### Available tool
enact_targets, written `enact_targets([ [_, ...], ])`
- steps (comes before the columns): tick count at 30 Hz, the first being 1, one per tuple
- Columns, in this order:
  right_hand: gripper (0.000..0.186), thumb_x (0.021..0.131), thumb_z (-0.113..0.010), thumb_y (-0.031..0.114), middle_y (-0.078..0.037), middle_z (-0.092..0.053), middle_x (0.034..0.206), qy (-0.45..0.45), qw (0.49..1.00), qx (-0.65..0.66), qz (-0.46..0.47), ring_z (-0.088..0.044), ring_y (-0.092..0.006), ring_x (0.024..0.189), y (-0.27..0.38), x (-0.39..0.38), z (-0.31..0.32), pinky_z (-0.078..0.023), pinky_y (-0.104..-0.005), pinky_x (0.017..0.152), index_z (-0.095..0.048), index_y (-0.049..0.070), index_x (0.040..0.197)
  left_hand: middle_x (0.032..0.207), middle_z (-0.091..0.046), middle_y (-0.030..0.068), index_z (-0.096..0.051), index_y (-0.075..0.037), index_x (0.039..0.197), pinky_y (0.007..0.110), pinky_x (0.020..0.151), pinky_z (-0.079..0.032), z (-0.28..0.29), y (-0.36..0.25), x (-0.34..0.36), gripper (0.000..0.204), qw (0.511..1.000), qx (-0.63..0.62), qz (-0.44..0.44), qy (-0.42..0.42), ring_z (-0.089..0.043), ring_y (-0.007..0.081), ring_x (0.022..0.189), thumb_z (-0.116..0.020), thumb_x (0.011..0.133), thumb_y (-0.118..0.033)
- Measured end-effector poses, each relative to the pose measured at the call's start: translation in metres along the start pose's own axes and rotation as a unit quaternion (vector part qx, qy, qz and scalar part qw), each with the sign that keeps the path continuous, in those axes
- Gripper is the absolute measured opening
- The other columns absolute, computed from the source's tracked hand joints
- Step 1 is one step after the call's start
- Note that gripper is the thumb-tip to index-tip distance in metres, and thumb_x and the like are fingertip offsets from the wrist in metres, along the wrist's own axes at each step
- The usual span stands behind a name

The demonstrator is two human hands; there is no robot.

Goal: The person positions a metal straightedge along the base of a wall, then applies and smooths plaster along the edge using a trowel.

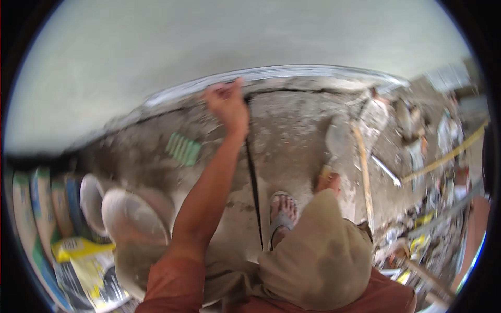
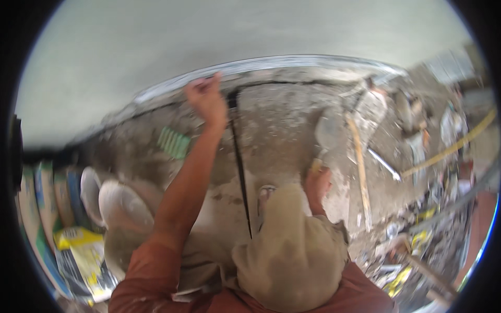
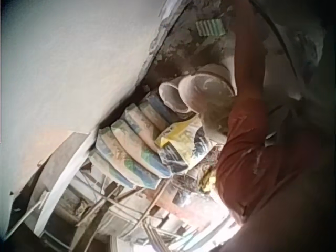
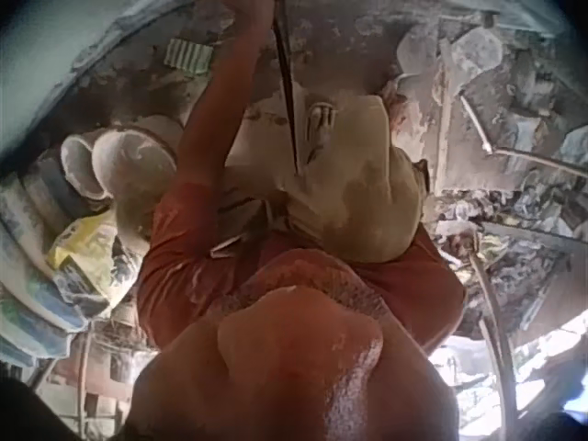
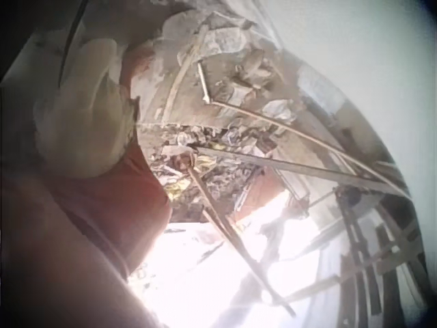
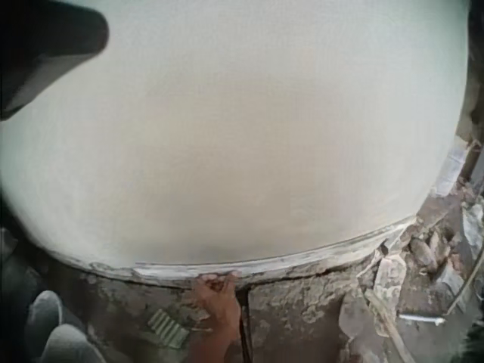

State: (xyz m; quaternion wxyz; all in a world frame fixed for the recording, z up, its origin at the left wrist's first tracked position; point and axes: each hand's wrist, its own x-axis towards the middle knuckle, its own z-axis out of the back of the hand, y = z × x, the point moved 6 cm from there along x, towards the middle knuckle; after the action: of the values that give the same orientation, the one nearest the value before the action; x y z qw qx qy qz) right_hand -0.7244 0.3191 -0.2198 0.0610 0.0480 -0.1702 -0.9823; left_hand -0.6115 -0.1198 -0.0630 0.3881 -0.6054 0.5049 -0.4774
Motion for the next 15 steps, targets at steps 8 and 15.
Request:
enact_targets([
  [8, 0.047, 0.091, -0.068, 0.023, -0.020, -0.061, 0.110, 0.045, 0.990, 0.134, 0.026, -0.061, -0.0332, 0.102, 0.022, -0.031, 0.022, -0.047, -0.0447, 0.087, -0.050, 0.001, 0.128, 0.087, -0.057, 0.0046, -0.045, -0.004, 0.100, 0.024, 0.069, -0.047, 0.019, -0.001, 0.005, 0.044, 0.998, -0.007, 0.060, 0.001, -0.054, 0.0095, 0.077, -0.085, 0.082, -0.007],
  [15, 0.042, 0.097, -0.062, 0.010, -0.019, -0.064, 0.106, 0.069, 0.888, 0.203, 0.406, -0.065, -0.0246, 0.091, 0.171, -0.029, 0.128, -0.052, -0.0340, 0.079, -0.048, -0.002, 0.136, 0.087, -0.058, 0.0062, -0.045, -0.002, 0.100, 0.025, 0.069, -0.048, 0.010, 0.003, 0.004, 0.044, 0.999, -0.018, 0.041, 0.015, -0.055, 0.0104, 0.074, -0.085, 0.081, -0.004],
])
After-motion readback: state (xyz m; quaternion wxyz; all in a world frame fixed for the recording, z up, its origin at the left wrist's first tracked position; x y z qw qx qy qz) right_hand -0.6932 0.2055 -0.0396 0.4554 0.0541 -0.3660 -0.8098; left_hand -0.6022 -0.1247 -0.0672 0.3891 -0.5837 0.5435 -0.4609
